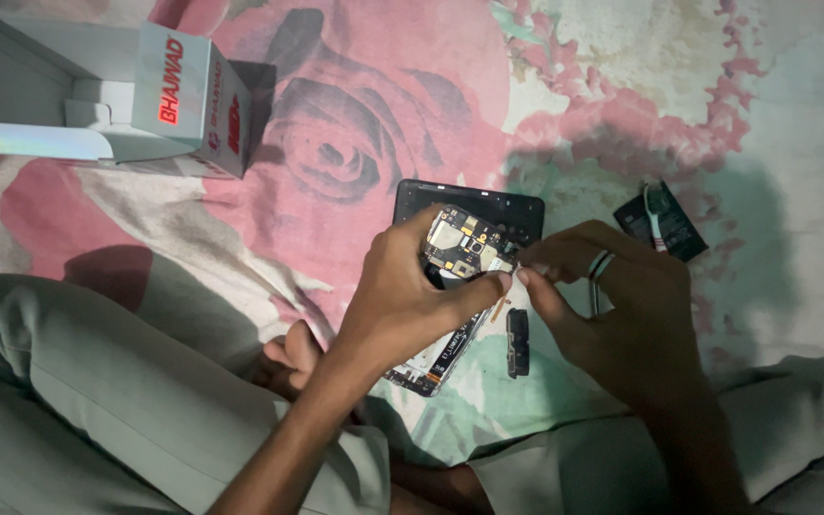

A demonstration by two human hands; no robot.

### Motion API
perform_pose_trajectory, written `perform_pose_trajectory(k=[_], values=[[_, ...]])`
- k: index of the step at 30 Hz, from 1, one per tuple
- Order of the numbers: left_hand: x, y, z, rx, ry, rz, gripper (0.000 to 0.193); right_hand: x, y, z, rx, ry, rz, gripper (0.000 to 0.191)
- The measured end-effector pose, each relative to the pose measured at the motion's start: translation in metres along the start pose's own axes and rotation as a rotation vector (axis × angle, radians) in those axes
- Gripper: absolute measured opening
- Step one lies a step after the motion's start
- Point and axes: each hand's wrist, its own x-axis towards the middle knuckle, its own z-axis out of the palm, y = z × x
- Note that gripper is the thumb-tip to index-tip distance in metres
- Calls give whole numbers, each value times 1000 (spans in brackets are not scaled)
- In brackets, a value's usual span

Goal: The person is repairing a disassembled smartphone. They use a screwdriver to remove screws from the motherboard and then use a green tool to clean the edges of the phone's internal frame.

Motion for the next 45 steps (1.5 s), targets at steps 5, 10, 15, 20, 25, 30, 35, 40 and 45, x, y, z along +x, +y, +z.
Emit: perform_pose_trajectory(k=[5, 10, 15, 20, 25, 30, 35, 40, 45], values=[[0, 1, -1, 18, -1, -4, 32, -2, 3, 1, -132, -24, -12, 16], [0, 0, 0, 60, 4, -18, 32, -6, 8, 4, -176, -33, -81, 15], [0, -1, -3, 49, -18, -57, 36, -7, 9, 6, -225, -78, -20, 6], [1, -3, -5, 87, -33, -26, 44, -5, 9, 4, -286, -104, -197, 16], [2, -1, -6, 177, -35, -58, 51, -5, 10, 3, -310, -153, -177, 18], [1, 4, -7, 238, -52, -79, 50, -2, 12, 5, -337, -248, -200, 22], [0, 6, -4, 346, -53, -118, 41, -4, 8, 7, -386, -313, -154, 26], [1, 5, -3, 388, -63, -149, 43, -3, 11, 8, -335, -344, -100, 21], [0, 5, -2, 432, -26, -74, 47, -2, 11, 9, -194, -334, 38, 8]])
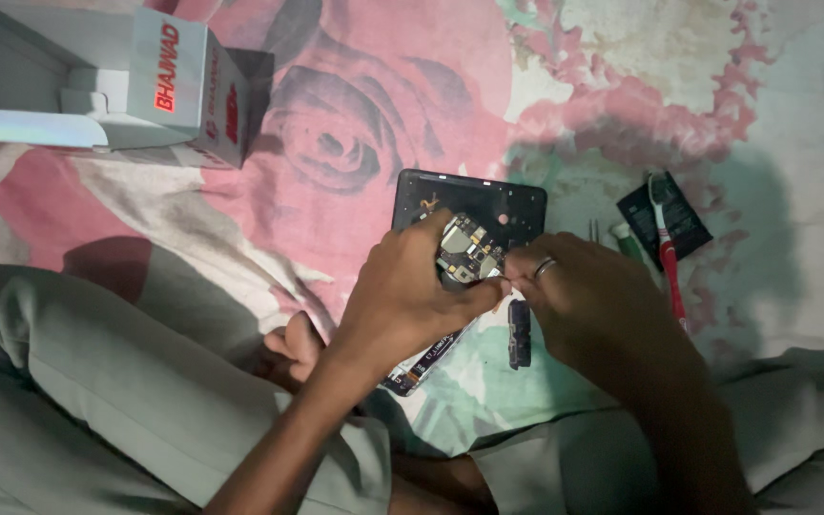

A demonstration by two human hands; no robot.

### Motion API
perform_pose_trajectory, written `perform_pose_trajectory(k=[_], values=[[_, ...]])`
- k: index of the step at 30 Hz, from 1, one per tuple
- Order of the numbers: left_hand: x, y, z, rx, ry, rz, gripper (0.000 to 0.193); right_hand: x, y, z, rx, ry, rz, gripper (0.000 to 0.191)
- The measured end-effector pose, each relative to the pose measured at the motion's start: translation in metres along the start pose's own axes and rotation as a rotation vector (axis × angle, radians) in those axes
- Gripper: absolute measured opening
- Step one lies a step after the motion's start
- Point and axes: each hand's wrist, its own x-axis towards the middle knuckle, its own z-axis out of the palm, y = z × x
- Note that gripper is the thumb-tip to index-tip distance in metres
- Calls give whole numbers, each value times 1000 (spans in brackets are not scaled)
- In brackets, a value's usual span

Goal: The person is repairing a disassembled smartphone. They use a screwdriver to remove screws from the motherboard and then use a green tool to clean the edges of the phone's internal frame.

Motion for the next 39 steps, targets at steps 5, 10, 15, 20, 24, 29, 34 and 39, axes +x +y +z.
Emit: perform_pose_trajectory(k=[5, 10, 15, 20, 24, 29, 34, 39], values=[[0, 1, 3, 18, 16, 11, 39, 0, 0, 0, 49, -25, 38, 4], [0, 1, 1, 7, -2, -21, 38, -1, -1, 1, 44, -21, 7, 4], [0, -1, 2, -78, 46, 29, 33, -1, -6, 4, 17, 131, -44, 12], [0, -7, 2, -306, 46, 103, 29, -3, -15, 0, 39, 232, 29, 11], [-1, -7, 4, -357, 66, 53, 29, -2, -17, -4, 200, 246, 86, 13], [-1, -5, 3, -399, 79, 68, 31, -3, -14, -6, 317, 283, 197, 14], [-2, -4, 4, -505, 66, 150, 29, -5, -9, -3, 731, 333, 291, 23], [-1, -3, 5, -533, 45, 128, 26, -6, -5, 3, 795, 354, 248, 27]])
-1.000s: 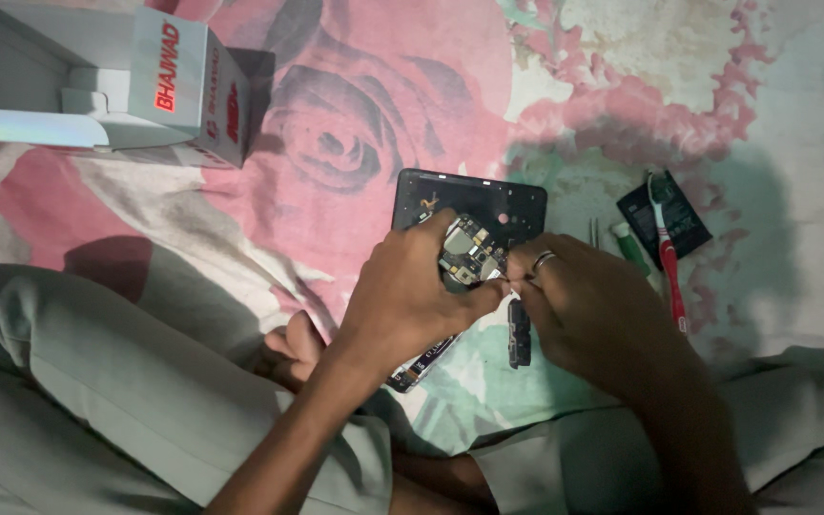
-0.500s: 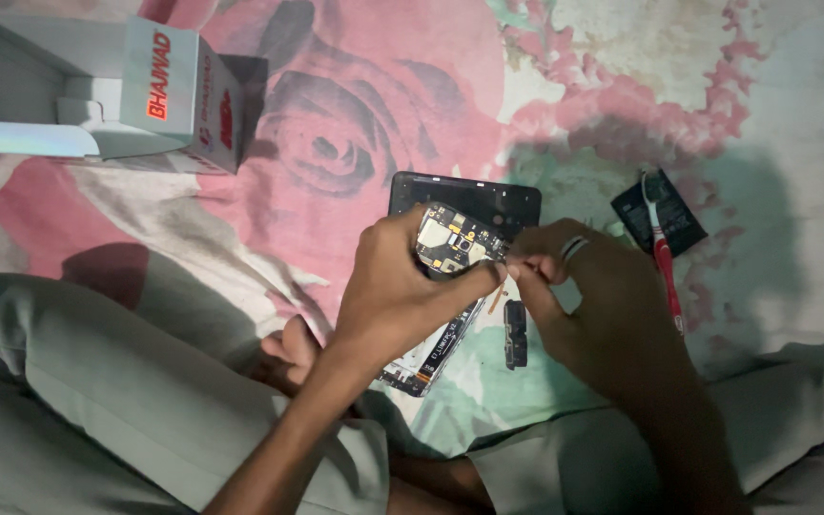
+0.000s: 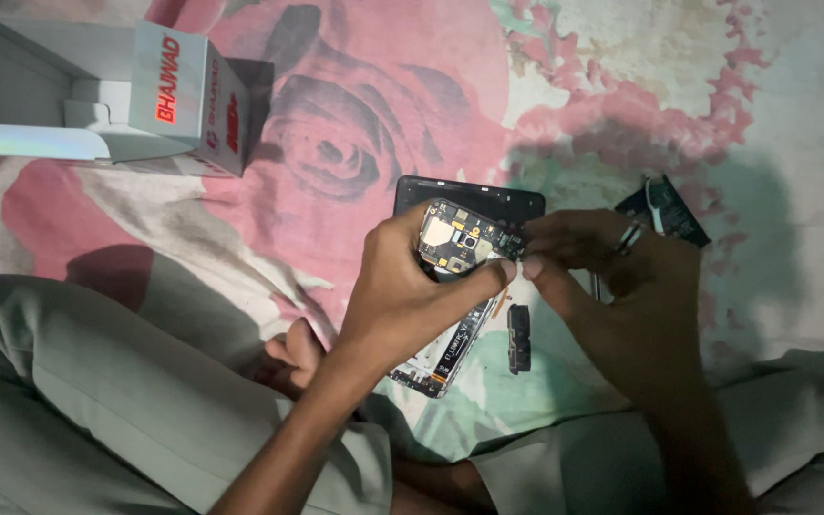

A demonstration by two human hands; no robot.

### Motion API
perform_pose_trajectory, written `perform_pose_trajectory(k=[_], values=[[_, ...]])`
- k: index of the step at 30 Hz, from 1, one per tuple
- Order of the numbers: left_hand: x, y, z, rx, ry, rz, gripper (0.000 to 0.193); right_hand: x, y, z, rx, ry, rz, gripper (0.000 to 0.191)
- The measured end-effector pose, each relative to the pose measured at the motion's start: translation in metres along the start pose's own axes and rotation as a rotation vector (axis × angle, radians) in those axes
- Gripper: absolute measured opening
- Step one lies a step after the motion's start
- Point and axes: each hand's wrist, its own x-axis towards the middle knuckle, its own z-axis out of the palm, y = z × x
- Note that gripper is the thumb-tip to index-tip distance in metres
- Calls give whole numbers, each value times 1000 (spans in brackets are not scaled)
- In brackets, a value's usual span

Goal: The person is repairing a disassembled smartphone. They use a screwdriver to remove screws from the motherboard and then use a green tool to clean the edges of the phone's internal frame.

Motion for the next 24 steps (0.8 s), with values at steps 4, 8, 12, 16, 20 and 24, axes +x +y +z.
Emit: perform_pose_trajectory(k=[4, 8, 12, 16, 20, 24], values=[[0, 2, 1, -38, -7, -12, 25, 0, 3, 1, 25, -10, 28, 26], [0, 3, 1, 0, -2, 9, 26, 0, 5, 2, 43, 22, 87, 24], [-1, 3, 1, 13, -7, 39, 28, 0, 5, 3, 61, 34, 53, 21], [-1, 3, 2, 10, -3, 21, 29, 0, 4, 2, 44, 22, 22, 21], [-1, 3, 1, 18, -4, 41, 30, 0, 3, 3, 50, 18, -2, 22], [-1, 3, 2, 12, -8, 43, 30, 0, 3, 3, 62, 24, 3, 22]])
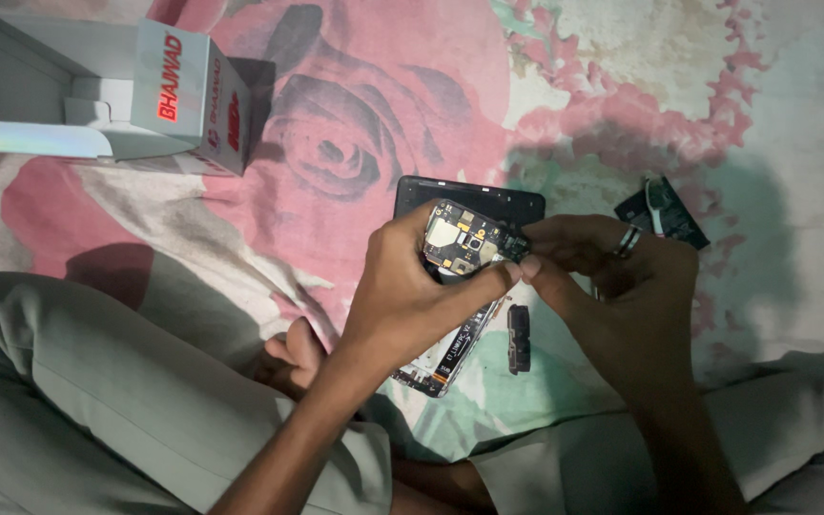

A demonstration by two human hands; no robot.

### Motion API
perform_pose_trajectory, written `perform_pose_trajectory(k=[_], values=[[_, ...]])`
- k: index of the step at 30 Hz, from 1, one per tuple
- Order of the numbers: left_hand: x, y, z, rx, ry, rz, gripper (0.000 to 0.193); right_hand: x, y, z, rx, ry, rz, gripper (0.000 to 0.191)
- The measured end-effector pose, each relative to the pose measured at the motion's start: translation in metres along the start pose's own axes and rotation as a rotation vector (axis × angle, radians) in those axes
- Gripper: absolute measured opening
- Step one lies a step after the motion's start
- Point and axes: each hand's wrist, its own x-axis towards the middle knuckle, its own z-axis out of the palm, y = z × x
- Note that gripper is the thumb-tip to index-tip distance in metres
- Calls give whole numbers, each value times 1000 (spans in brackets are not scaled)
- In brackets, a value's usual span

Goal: The person is repairing a disassembled smartphone. They use a screwdriver to remove screws from the motherboard and then use a green tool to clean the edges of the phone's internal frame.

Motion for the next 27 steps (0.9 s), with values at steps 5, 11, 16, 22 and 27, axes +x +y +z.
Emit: perform_pose_trajectory(k=[5, 11, 16, 22, 27], values=[[0, 1, 1, -25, -3, 13, 30, -1, 0, 1, -48, 9, -11, 21], [-1, 3, 1, 44, 18, 0, 31, -1, 1, 4, -91, 38, -18, 21], [-1, 2, 1, 9, -9, 52, 31, -1, 2, 3, -23, 44, 60, 22], [-1, 1, 0, -9, -27, 42, 30, 1, 4, 3, -4, 14, 155, 21], [-3, 3, 2, 91, 6, 51, 31, 0, 3, 3, -92, 58, 156, 26]])
